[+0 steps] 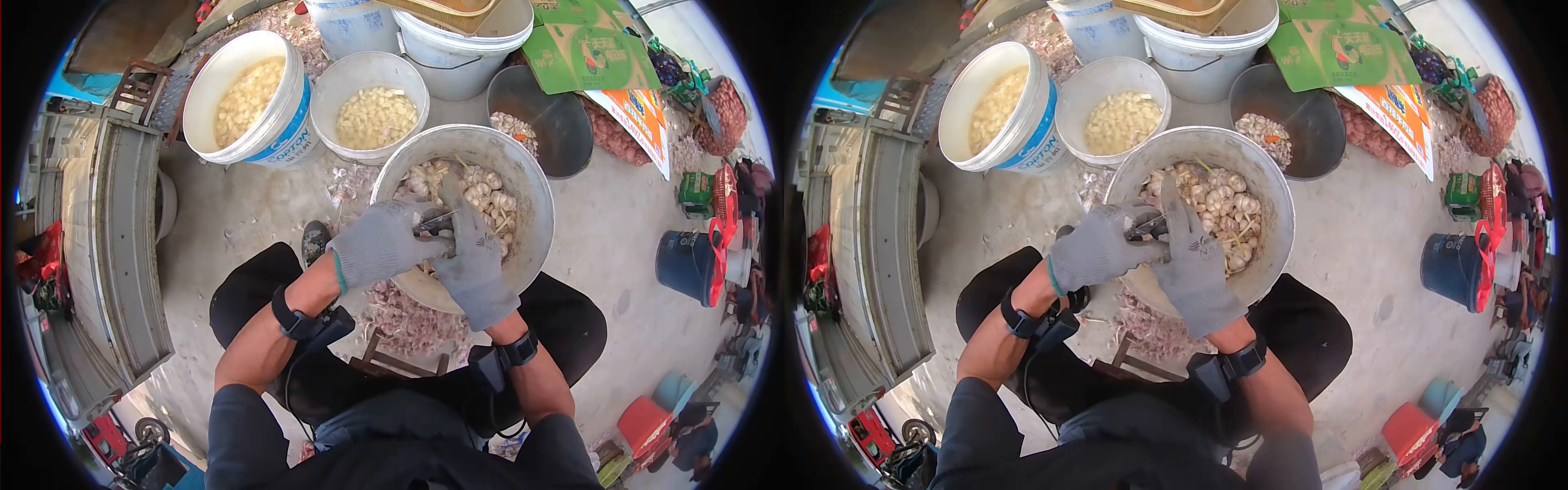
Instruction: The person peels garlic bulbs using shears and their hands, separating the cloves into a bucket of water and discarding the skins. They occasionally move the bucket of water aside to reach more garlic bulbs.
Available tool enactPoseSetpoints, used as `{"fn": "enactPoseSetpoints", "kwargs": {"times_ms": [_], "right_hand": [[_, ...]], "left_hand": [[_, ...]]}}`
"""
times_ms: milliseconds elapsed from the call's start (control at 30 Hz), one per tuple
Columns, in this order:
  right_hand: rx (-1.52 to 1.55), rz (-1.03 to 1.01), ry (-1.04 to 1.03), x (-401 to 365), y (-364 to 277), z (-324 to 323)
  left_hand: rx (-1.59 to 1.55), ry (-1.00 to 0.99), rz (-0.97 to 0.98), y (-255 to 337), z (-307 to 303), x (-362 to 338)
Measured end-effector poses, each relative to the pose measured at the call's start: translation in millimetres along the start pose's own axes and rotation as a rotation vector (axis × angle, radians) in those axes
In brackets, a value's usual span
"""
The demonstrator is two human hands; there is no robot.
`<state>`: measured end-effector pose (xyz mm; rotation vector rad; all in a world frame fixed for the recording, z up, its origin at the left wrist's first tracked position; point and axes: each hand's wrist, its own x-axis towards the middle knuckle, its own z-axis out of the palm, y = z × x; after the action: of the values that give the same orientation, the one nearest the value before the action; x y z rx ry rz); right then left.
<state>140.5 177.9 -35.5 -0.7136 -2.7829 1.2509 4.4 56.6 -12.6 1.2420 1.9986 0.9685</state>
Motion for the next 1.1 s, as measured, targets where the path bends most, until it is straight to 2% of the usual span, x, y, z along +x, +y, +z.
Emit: {"fn": "enactPoseSetpoints", "kwargs": {"times_ms": [133, 200, 233, 300, 533, 600, 700, 800, 933, 1000, 1100], "right_hand": [[-0.039, -0.062, 0.043, -6.5, -0.3, 1.3], [-0.012, -0.32, 0.17, -4.5, 8.0, 2.9], [-0.013, -0.321, 0.172, -5.5, 5.4, -1.7], [0.312, 0.005, -0.056, -7.5, -3.9, -15.4], [0.535, 0.031, -0.001, -12.3, -4.7, -14.0], [0.679, 0.059, 0.075, -12.8, -1.1, -9.4], [0.514, 0.084, 0.089, -11.4, -4.5, -16.2], [0.546, 0.074, 0.185, -12.8, 3.5, -6.9], [0.444, 0.032, 0.192, -12.2, 1.5, -14.3], [0.741, 0.243, 0.116, -11.9, 0.3, -12.6], [0.923, 0.269, 0.105, -9.8, 2.6, -15.0]], "left_hand": [[-0.159, -0.074, -0.067, -4.7, -1.6, 0.2], [-0.429, -0.218, -0.395, 0.1, -7.0, 3.1], [-0.428, -0.218, -0.393, 0.2, -7.5, 2.4], [-0.67, -0.157, -0.613, 0.5, -8.8, -0.1], [-0.737, -0.058, -0.61, 6.3, -9.1, -3.7], [-0.738, -0.035, -0.616, 5.7, -9.1, -4.9], [-0.727, -0.01, -0.589, 1.1, -6.4, -6.2], [-0.746, 0.006, -0.561, 3.5, -2.0, -7.5], [-0.775, -0.059, -0.606, 2.5, 1.2, -7.9], [-0.91, -0.029, -0.597, -2.8, 5.7, -8.3], [-1.047, 0.02, -0.56, -4.1, 11.6, -10.0]]}}
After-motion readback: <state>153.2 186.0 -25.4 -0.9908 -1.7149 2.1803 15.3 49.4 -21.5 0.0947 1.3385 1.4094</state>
